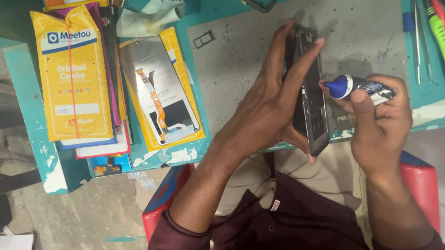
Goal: The person applies adhesive from a small tube along the edges of a disassembled smartphone frame. They rotate the frame to reach different sides and then place a new screen assembly onto the frame.
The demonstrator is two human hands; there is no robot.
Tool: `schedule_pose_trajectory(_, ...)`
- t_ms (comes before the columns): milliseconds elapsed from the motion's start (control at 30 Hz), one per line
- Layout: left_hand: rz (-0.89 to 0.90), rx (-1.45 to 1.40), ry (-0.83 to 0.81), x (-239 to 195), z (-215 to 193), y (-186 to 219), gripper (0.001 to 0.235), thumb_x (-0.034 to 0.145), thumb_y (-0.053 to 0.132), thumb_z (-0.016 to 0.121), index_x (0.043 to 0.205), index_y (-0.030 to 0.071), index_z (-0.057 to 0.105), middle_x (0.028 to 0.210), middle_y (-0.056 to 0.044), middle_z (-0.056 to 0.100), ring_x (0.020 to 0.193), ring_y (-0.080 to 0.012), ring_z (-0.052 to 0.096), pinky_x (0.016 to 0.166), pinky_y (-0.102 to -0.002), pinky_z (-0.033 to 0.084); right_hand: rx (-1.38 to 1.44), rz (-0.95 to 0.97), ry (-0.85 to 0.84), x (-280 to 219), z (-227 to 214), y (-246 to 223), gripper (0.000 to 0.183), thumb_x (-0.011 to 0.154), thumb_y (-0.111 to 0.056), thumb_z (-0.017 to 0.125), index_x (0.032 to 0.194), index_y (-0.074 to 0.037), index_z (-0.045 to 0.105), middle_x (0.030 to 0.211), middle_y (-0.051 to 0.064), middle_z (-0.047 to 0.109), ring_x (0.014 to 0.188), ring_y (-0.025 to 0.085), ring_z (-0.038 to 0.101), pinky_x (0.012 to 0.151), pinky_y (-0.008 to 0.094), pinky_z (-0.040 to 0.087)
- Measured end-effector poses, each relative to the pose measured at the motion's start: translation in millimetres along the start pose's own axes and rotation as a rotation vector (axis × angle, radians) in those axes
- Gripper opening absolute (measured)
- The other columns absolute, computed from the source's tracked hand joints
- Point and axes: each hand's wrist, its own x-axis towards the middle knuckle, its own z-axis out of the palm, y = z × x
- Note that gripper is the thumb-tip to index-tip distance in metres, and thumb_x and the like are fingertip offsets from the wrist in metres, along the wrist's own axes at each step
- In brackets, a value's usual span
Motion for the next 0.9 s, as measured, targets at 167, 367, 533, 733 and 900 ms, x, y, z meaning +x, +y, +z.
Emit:
schedule_pose_trajectory(167,0.101,0.009,-0.012,6.8,0.9,2.0,0.165,0.032,0.068,0.086,0.163,0.014,0.002,0.168,-0.032,-0.003,0.160,-0.0512,0.008,0.134,-0.068,0.011,-0.037,0.014,-0.020,-1.1,-2.6,0.9,0.025,0.116,-0.014,0.061,0.122,0.005,0.046,0.110,0.016,0.070,0.100,0.018,0.072,0.093,0.025,0.060)
schedule_pose_trajectory(367,0.103,-0.009,-0.074,19.3,1.4,1.9,0.166,0.034,0.064,0.092,0.163,0.014,0.000,0.168,-0.032,0.000,0.160,-0.0525,0.008,0.134,-0.068,0.006,-0.115,0.034,0.015,0.5,-5.8,2.9,0.026,0.114,-0.012,0.063,0.126,0.006,0.049,0.104,0.014,0.066,0.093,0.014,0.068,0.088,0.024,0.060)
schedule_pose_trajectory(533,0.000,-0.035,-0.068,11.6,-9.0,12.6,0.166,0.032,0.052,0.100,0.161,0.015,0.002,0.166,-0.032,0.003,0.156,-0.0562,0.008,0.131,-0.064,0.016,-0.036,0.071,-0.013,10.0,-5.1,-9.3,0.021,0.111,-0.008,0.064,0.123,0.005,0.051,0.100,0.015,0.070,0.091,0.018,0.072,0.087,0.028,0.062)
schedule_pose_trajectory(733,-0.066,-0.077,-0.099,-24.9,-25.9,20.2,0.159,0.031,0.041,0.102,0.159,0.016,0.012,0.167,-0.032,0.007,0.156,-0.0567,0.015,0.130,-0.059,0.030,-0.078,0.075,-0.033,29.4,5.3,-27.3,0.021,0.105,0.004,0.068,0.123,0.010,0.062,0.109,0.017,0.070,0.095,0.020,0.073,0.085,0.036,0.068)
schedule_pose_trajectory(900,-0.063,-0.109,-0.044,-34.0,-22.7,12.3,0.150,0.031,0.041,0.100,0.156,0.016,0.021,0.168,-0.029,0.010,0.159,-0.0553,0.016,0.132,-0.058,0.030,-0.128,0.133,-0.090,40.4,15.4,-26.4,0.024,0.100,0.010,0.071,0.123,0.010,0.065,0.104,0.015,0.072,0.092,0.019,0.074,0.084,0.029,0.063)
